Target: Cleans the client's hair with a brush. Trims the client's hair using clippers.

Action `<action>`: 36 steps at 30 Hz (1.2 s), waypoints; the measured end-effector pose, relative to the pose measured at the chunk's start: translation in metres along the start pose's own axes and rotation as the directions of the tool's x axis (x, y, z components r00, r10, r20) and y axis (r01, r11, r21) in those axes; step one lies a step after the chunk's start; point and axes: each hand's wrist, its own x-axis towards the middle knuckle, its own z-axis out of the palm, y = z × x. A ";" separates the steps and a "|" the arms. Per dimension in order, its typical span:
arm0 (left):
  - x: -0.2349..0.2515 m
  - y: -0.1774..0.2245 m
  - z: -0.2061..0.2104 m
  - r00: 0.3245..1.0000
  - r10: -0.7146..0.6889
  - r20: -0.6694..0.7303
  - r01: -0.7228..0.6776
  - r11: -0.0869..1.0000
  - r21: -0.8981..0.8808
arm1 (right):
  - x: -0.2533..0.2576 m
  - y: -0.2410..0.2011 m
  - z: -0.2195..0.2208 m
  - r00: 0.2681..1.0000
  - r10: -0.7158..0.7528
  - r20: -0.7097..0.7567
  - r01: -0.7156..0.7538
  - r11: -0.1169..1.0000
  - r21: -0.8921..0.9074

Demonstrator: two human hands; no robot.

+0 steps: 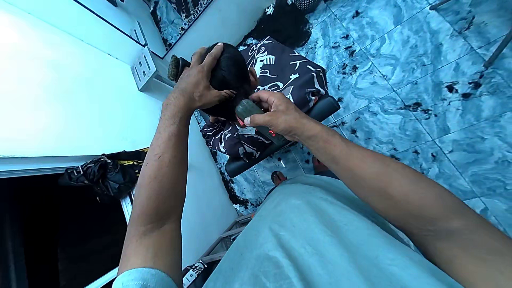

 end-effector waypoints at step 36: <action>-0.001 0.013 0.009 0.982 -0.172 -0.076 0.172 0.985 -0.011 | 0.027 0.017 -0.056 0.964 0.133 0.230 -0.177 0.967 0.182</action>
